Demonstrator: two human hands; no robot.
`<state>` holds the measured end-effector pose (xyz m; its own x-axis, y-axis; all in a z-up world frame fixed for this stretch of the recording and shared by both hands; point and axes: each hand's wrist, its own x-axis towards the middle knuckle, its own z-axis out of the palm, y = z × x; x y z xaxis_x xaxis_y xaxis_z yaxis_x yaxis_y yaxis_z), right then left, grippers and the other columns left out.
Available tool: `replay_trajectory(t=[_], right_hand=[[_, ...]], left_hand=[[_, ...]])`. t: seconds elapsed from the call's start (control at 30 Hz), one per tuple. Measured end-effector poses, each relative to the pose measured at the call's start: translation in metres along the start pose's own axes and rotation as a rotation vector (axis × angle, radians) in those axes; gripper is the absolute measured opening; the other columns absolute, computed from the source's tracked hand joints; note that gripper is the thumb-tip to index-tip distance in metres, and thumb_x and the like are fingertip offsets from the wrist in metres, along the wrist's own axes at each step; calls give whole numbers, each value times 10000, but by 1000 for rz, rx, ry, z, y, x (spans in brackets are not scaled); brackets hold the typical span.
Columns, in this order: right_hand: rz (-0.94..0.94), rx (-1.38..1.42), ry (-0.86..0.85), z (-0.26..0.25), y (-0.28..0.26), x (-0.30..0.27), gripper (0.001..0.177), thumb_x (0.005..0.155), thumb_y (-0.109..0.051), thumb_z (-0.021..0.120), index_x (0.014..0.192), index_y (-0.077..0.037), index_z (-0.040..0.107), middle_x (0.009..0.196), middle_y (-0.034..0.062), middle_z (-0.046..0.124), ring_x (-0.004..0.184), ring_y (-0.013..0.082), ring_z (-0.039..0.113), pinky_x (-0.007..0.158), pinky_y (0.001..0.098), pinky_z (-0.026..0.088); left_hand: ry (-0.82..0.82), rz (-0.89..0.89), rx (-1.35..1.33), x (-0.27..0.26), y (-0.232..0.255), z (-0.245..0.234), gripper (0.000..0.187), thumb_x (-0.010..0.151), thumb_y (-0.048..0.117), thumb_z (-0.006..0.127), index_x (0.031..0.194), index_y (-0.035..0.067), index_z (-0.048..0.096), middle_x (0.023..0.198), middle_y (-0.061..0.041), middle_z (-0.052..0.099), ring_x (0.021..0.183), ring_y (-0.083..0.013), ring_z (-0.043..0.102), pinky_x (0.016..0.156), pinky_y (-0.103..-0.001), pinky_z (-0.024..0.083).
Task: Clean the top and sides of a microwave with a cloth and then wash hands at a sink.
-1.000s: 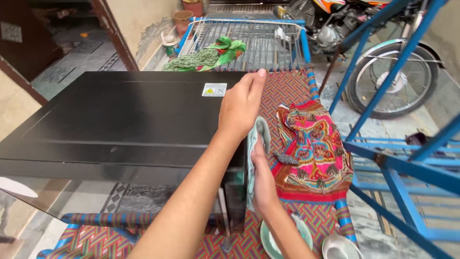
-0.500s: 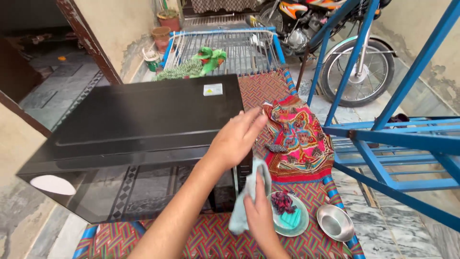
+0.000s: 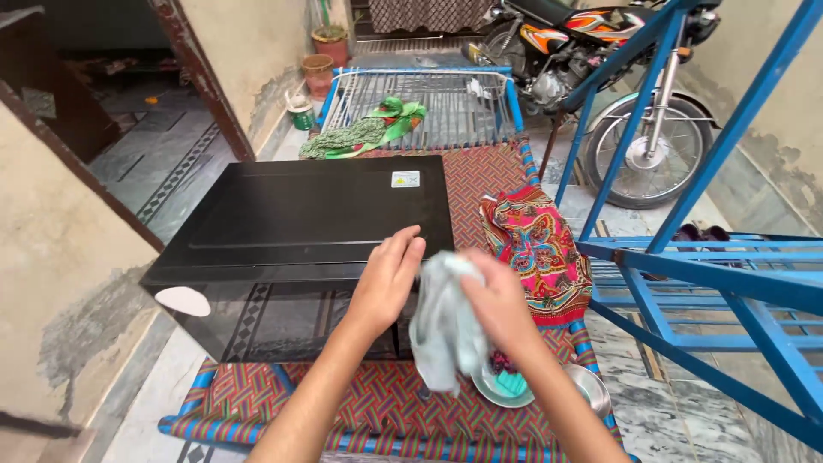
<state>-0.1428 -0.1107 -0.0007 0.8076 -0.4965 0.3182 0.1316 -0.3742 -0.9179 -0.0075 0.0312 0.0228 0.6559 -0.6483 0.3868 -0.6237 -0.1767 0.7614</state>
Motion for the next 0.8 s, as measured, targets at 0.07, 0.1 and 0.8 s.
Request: replay_trajectory(t=[0.07,0.1,0.8], right_hand=[[-88,55,54,2,-26,23,326,912,-116,549,1204,-44,673,1083,127,713,1020,206,677,894,323,532],[-176,107,120,4,-38,36,386,917,-85,524,1284,-39,637,1183,137,690,1103,194,657,957,313,511],[-218,-1003,-404,132,-13,76,663,948,-531,499,1534,-228,423,1567,309,300,1436,459,329,1165,541,237]], left_hand=[[33,-27,30,2,-9,-6,548,1055,452,415,1357,23,576,1268,-203,657,1246,-372,576,1057,-424,431],[59,-46,55,3,-15,-10,546,1063,455,406,1358,27,573,1296,-206,644,1264,-380,557,1065,-431,420],[-248,-369,865,-1,-49,-96,446,918,417,612,1276,157,668,1612,-106,359,1556,-298,199,1233,-590,158]])
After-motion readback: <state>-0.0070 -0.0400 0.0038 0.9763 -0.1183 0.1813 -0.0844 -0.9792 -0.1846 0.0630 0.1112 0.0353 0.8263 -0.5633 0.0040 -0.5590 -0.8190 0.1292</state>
